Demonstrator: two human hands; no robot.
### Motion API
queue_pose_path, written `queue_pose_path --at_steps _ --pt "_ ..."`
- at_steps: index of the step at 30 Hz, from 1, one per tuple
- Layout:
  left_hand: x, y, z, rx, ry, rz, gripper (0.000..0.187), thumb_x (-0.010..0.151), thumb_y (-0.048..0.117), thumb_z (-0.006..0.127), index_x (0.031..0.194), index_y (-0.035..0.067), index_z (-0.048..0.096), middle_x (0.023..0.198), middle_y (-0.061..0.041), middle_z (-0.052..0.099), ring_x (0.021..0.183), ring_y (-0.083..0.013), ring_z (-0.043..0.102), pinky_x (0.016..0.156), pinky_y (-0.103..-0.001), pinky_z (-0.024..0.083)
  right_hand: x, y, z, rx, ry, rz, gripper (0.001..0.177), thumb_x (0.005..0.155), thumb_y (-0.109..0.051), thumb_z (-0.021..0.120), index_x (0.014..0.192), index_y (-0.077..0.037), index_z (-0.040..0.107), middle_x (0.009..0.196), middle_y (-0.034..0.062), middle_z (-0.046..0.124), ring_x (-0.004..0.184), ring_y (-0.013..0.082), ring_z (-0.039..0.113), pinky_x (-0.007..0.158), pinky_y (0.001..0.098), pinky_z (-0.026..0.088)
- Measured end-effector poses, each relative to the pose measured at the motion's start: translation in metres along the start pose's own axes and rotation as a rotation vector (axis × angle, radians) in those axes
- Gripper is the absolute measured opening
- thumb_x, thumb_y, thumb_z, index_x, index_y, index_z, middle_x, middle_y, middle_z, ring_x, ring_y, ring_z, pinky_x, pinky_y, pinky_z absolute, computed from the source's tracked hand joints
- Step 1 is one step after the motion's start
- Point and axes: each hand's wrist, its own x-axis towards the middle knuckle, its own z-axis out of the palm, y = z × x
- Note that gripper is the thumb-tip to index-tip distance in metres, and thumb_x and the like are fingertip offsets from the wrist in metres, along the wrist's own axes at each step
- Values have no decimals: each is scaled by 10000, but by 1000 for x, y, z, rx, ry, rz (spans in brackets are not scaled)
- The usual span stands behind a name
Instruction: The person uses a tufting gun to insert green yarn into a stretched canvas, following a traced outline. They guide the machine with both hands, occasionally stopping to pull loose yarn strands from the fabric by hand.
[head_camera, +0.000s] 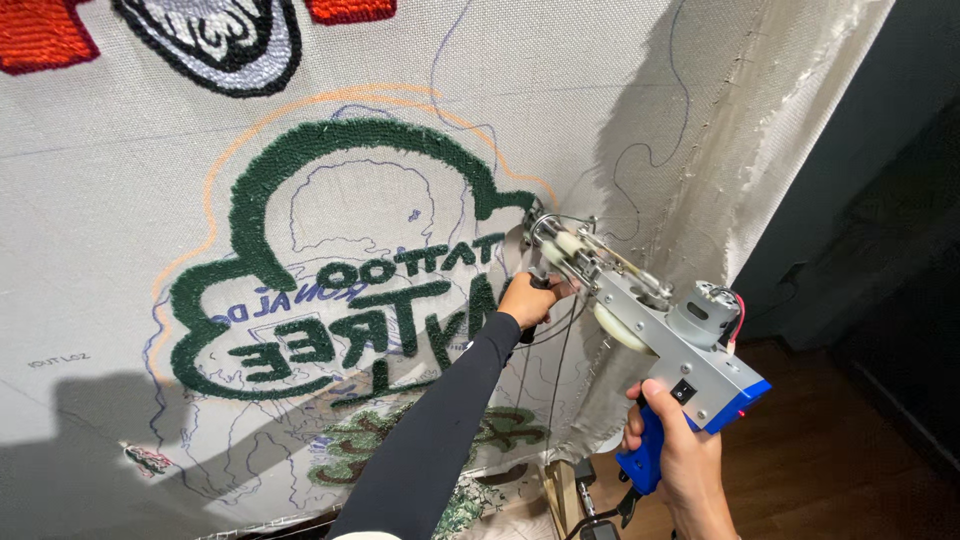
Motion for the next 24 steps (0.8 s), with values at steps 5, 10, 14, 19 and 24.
queue_pose_path --at_steps 5,10,14,19,24 --pt "14 -4 -3 -160 -15 91 433 817 232 806 1155 -20 709 931 -8 746 472 -128 554 456 -312 486 5 -3 1 -14 -21 -42 297 904 -254 660 937 39 621 599 104 521 498 199 518 476 355 446" --pt "14 7 -1 -123 0 82 380 842 243 809 1116 -18 770 761 -76 692 466 -122 552 447 -298 473 6 -10 2 32 -45 -21 293 909 -260 654 944 28 616 605 92 517 506 191 511 496 346 449" --pt "10 18 -3 -48 14 94 387 900 250 821 1049 -94 727 744 -84 679 486 -135 566 467 -301 484 5 -13 5 15 -22 -28 294 908 -253 648 957 36 617 607 97 514 509 199 509 504 353 449" --pt "14 20 -3 -64 15 131 386 839 225 772 1164 23 728 724 -27 711 461 -135 572 457 -299 494 3 -22 4 -14 -24 -48 301 918 -255 638 959 43 617 611 105 516 514 207 512 510 357 449" --pt "7 25 -1 -79 -46 124 419 820 249 830 1133 -16 745 702 -89 656 539 -139 645 505 -292 531 4 -24 -9 -7 -82 -60 354 898 -255 640 1056 62 658 616 91 509 517 194 506 507 350 437"
